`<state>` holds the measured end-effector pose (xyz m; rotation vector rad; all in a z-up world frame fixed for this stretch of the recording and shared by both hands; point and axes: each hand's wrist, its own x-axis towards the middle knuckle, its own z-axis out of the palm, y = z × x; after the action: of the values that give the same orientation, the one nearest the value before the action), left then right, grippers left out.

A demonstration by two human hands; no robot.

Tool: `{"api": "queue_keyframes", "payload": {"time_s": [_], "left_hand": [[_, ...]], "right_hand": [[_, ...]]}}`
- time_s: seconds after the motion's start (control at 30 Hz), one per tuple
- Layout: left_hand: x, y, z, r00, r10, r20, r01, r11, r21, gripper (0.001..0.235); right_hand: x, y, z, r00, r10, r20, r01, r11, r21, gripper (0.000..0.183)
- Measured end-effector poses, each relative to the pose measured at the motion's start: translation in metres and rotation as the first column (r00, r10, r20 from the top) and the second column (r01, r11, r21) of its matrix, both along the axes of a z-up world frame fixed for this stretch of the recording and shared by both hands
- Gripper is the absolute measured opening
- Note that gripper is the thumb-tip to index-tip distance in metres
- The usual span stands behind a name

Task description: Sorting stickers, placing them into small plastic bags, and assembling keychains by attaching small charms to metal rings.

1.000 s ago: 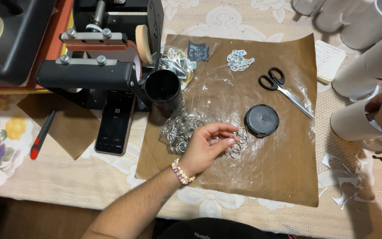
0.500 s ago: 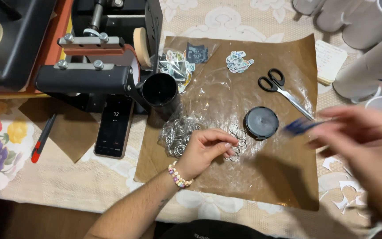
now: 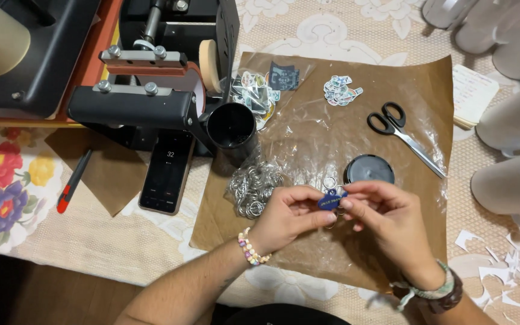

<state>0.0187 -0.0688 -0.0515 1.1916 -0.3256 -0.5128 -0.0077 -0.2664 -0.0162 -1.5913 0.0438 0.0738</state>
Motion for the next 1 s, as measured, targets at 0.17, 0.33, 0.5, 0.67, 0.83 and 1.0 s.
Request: {"api": "queue_keyframes", "payload": {"time_s": [0.17,0.33,0.5,0.67,0.83,1.0], "left_hand": [[0.002,-0.001,-0.003,0.968,0.224,0.115,-0.225,0.974,-0.008,0.016],[0.001,0.003,-0.001,0.994,0.092,-0.063,-0.095,0.994,-0.052,0.015],[0.002,0.006,0.009,0.98,-0.045,-0.192,0.001,0.974,-0.225,0.011],[0.008,0.008,0.004,0.973,-0.088,-0.213,0.036,0.971,-0.237,0.013],[0.01,0.005,-0.003,0.982,0.151,-0.116,-0.155,0.988,-0.024,0.015],[0.004,0.003,0.006,0.989,0.111,-0.1,-0.1,0.989,0.109,0.016]], "right_hand": [[-0.012,0.015,-0.021,0.993,-0.102,0.058,0.103,0.995,-0.017,0.016],[-0.007,0.019,-0.009,0.985,-0.17,0.028,0.17,0.985,0.008,0.021],[-0.001,0.017,-0.028,0.991,-0.032,-0.131,0.053,0.985,0.164,0.029],[0.002,0.012,-0.037,0.986,-0.024,-0.163,0.05,0.987,0.154,0.019],[0.002,0.016,-0.029,0.986,-0.109,-0.126,0.122,0.988,0.094,0.027],[-0.001,0.022,-0.04,0.969,-0.087,-0.231,0.163,0.929,0.334,0.022]]}}
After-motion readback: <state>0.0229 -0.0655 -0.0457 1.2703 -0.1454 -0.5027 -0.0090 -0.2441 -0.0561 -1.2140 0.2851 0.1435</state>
